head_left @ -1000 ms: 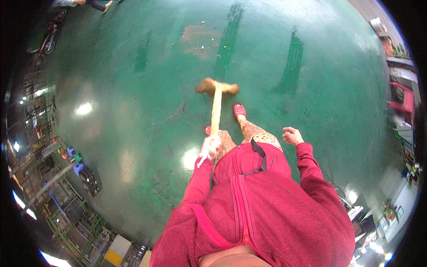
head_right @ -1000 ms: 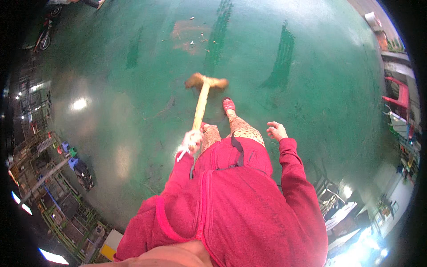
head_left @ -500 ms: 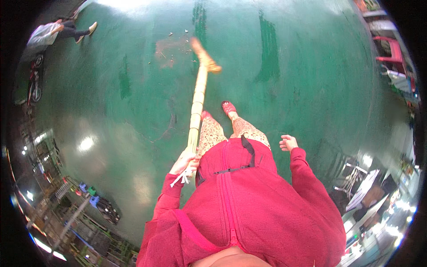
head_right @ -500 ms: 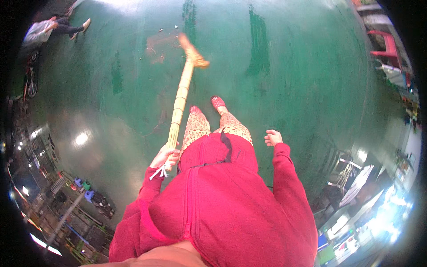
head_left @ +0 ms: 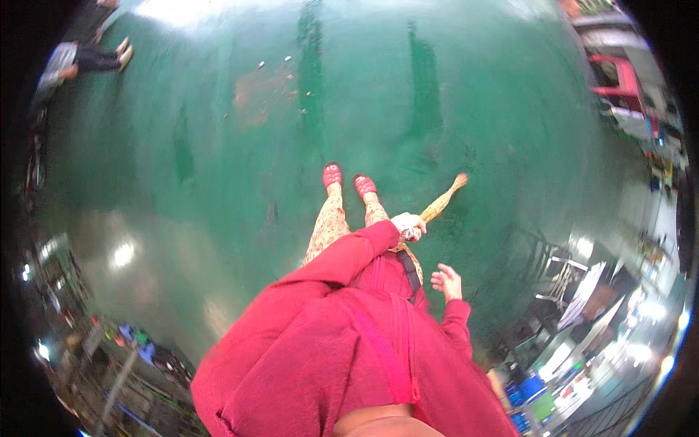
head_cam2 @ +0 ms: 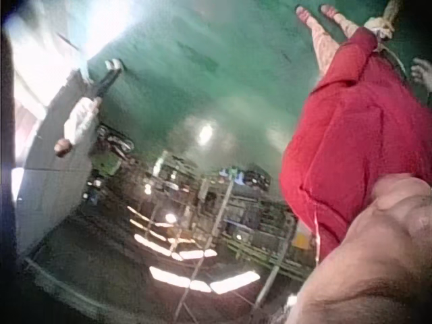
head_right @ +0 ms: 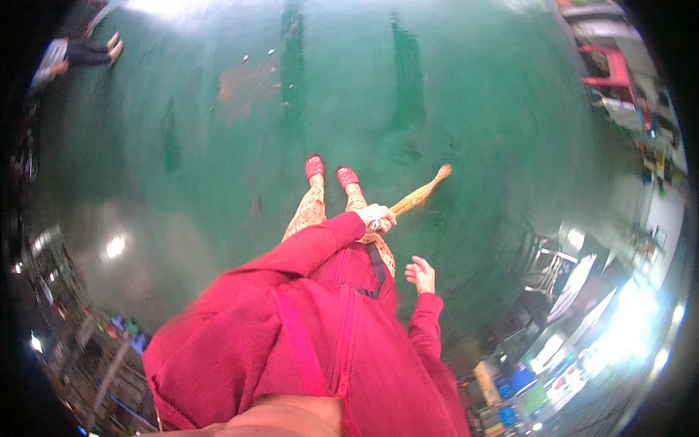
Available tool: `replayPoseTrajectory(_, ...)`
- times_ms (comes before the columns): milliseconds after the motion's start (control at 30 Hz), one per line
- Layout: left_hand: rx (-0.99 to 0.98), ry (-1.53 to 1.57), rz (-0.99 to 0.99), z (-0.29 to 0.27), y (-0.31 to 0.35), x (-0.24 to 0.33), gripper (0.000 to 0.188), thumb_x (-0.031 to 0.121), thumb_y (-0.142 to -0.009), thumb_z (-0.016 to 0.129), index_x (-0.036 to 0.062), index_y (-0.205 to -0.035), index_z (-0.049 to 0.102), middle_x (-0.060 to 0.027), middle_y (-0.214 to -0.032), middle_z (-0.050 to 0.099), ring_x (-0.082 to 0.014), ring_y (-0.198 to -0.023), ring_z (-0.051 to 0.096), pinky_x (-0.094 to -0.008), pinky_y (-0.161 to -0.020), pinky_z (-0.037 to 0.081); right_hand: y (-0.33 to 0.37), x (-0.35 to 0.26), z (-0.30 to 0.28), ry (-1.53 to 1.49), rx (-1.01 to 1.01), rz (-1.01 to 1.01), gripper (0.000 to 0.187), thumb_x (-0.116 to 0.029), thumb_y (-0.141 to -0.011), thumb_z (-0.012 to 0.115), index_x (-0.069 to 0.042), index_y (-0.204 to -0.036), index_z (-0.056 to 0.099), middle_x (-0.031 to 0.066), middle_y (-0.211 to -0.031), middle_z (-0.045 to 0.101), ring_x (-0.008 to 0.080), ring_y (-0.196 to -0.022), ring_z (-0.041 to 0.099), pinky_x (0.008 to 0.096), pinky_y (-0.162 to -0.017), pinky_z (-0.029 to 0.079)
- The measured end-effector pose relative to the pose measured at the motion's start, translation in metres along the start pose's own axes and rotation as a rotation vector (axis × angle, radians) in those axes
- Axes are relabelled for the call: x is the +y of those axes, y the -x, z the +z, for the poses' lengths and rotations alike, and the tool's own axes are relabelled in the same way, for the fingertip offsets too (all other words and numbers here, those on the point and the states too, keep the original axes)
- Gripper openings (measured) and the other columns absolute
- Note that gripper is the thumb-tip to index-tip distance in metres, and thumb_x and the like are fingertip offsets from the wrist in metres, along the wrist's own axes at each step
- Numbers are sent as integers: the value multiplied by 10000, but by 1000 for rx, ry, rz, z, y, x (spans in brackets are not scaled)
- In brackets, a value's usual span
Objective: The person sweeps a green-painted floor with a broom, gathering debris into a dustpan. They then switch to a different broom and continue sweeping the same area, moving toward a white bucket.
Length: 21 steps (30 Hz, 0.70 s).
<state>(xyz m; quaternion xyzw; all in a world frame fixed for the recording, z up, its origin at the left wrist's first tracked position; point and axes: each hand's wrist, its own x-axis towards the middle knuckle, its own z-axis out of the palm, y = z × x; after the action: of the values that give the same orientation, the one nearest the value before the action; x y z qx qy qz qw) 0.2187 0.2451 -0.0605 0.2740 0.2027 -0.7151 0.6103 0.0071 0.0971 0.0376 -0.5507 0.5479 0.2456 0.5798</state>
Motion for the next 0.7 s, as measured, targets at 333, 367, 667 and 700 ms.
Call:
replayPoseTrajectory(333,276,142,285,-208,253,60,127,39,-720,571,-7,-815,500,-43,-648,478,-65,-445,434,-169,-340,340,5,86,41,146,-12,133,311,-97,-781,469,-80,-1088,510,33,-765,574,159,-611,536,311,-543,465)
replayPoseTrajectory(367,340,168,278,-214,283,70,147,25,-713,574,0,-834,495,-43,-637,480,-66,-429,435,-168,-330,343,-4,81,43,183,-27,78,310,-102,-775,477,-80,-1082,514,27,-759,572,156,-601,529,310,-539,461)
replayPoseTrajectory(667,724,66,556,-225,380,98,287,-5,-698,520,53,-976,478,-54,-623,499,-92,-384,436,-194,-329,379,-28,-79,67,66,-55,-144,337,-124,-814,442,-64,-1146,462,107,-894,584,200,-727,583,315,-610,484)
replayPoseTrajectory(700,733,-10,561,-217,384,97,301,-8,-698,520,53,-989,476,-56,-626,500,-91,-385,437,-197,-329,380,-27,-85,68,62,-52,-158,336,-119,-818,436,-64,-1148,461,107,-897,584,200,-728,583,315,-612,484)
